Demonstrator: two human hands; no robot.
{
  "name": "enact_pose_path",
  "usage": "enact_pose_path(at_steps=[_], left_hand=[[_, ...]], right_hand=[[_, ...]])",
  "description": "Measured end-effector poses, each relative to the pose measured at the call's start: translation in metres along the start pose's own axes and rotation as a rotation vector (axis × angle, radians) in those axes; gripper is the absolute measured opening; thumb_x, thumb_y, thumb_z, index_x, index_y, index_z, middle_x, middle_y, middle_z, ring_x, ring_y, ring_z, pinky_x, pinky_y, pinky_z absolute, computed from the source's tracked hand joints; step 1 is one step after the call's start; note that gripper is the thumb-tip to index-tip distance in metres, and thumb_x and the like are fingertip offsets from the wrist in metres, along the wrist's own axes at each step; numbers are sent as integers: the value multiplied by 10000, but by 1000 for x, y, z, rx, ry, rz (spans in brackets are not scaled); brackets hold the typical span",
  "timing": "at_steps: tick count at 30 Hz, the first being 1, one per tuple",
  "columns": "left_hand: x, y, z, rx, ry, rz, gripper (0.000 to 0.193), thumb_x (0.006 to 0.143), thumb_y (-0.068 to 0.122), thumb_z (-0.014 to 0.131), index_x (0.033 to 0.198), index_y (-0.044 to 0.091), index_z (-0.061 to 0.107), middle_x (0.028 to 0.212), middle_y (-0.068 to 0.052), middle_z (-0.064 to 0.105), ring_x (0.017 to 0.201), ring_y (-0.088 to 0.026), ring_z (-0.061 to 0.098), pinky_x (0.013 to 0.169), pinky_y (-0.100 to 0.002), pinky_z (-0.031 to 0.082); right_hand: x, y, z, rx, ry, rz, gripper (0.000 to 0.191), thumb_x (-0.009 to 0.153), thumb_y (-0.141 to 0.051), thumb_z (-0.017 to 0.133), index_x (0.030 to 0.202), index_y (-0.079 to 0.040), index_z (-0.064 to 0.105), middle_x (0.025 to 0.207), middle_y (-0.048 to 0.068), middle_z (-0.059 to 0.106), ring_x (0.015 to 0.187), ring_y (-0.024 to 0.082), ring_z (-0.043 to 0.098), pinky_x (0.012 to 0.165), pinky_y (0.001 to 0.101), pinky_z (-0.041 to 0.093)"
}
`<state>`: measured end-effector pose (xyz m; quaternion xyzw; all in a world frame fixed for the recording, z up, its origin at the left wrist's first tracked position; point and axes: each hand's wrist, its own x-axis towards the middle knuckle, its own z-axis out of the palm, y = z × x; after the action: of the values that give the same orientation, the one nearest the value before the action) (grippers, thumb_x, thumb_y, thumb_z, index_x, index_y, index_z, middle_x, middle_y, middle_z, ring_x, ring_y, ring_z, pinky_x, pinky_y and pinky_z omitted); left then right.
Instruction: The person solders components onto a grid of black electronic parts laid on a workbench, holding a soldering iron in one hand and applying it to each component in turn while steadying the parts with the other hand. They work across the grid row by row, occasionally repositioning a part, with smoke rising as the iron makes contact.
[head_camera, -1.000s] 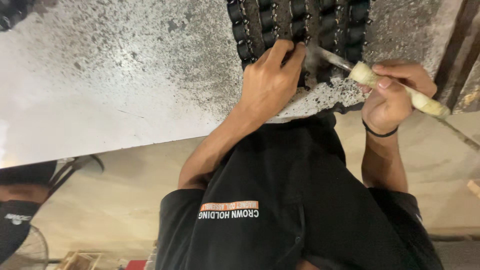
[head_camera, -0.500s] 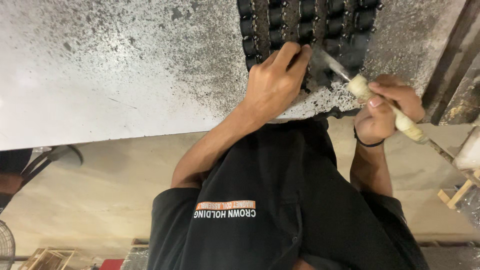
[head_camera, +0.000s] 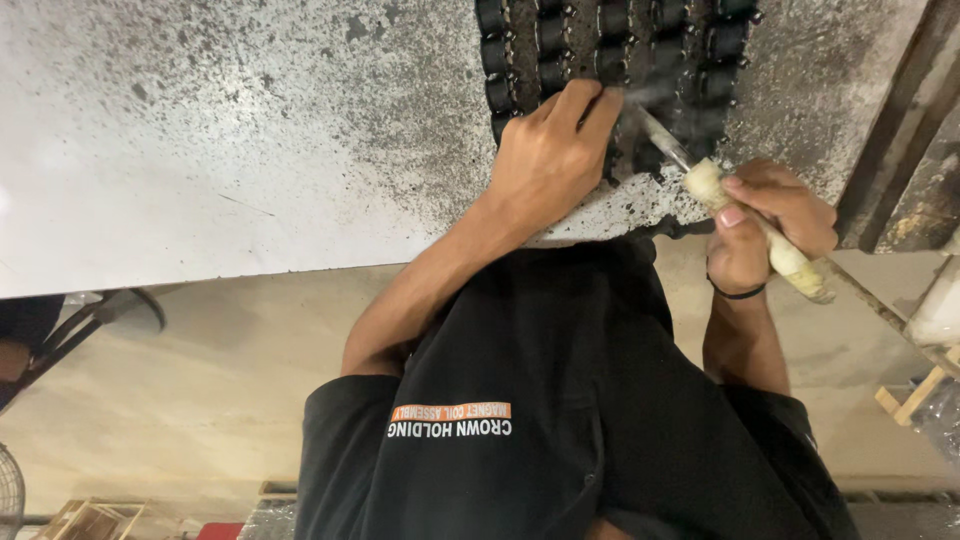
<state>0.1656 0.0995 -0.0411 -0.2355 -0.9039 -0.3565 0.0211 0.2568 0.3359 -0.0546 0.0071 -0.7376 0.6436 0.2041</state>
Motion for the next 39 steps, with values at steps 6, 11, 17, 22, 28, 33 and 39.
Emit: enact_pose_path(at_steps=[6, 11, 17, 22, 28, 33, 39], left_hand=[[19, 29, -67, 94, -200, 2, 355, 820, -37, 689, 1175, -17, 690, 895, -76, 664, 753, -193, 694, 521, -325, 548], [38, 39, -108, 124, 182, 163, 332, 874, -44, 744, 1197, -11, 677, 906, -41, 663, 744, -160, 623, 530, -329, 519], [36, 10, -34, 150, 70, -14, 435, 835, -31, 695, 1253, 86, 701, 1062, -22, 571, 843, -172, 678, 594, -318, 561], [22, -4, -17, 61, 21, -34, 331, 855, -10, 697, 1176, 70, 708, 1062, -41, 580, 846, -185, 706, 597, -334, 572], [33, -9, -13, 16, -34, -18, 239, 884, 10, 706, 1121, 39, 694, 1077, -67, 588, 886, -210, 728, 642, -333, 604], [28, -8, -16, -11, 32, -17, 229, 910, 28, 719, 1136, 59, 696, 1076, -52, 597, 872, -214, 733, 629, -345, 590], [27, -8, -12, -64, 47, -39, 220, 943, 25, 724, 1159, 56, 700, 1097, -53, 626, 722, -205, 715, 565, -317, 574]], right_hand=[[28, 5, -28, 231, 164, 172, 153, 883, -147, 616, 873, 2, 649, 797, 112, 646, 552, 135, 564, 508, 289, 495], [22, 23, -4, 34, 139, -182, 181, 927, -69, 635, 911, 103, 691, 831, 214, 649, 697, 307, 619, 642, 378, 541], [22, 17, 7, 111, 164, -27, 215, 866, -68, 650, 916, 141, 647, 826, 233, 663, 647, 258, 594, 630, 329, 462], [25, 11, 10, 107, 143, 44, 225, 876, -66, 629, 926, 154, 632, 835, 255, 644, 614, 280, 558, 613, 339, 437], [27, 9, 10, 273, 175, 224, 207, 908, -59, 637, 968, 138, 622, 874, 242, 642, 547, 246, 528, 510, 328, 454], [26, 8, 9, 310, 204, 262, 195, 933, -54, 637, 989, 133, 629, 911, 254, 655, 567, 276, 553, 517, 346, 466], [25, 12, 6, 295, 198, 238, 201, 923, -51, 634, 993, 138, 633, 892, 254, 658, 549, 269, 545, 508, 348, 459]])
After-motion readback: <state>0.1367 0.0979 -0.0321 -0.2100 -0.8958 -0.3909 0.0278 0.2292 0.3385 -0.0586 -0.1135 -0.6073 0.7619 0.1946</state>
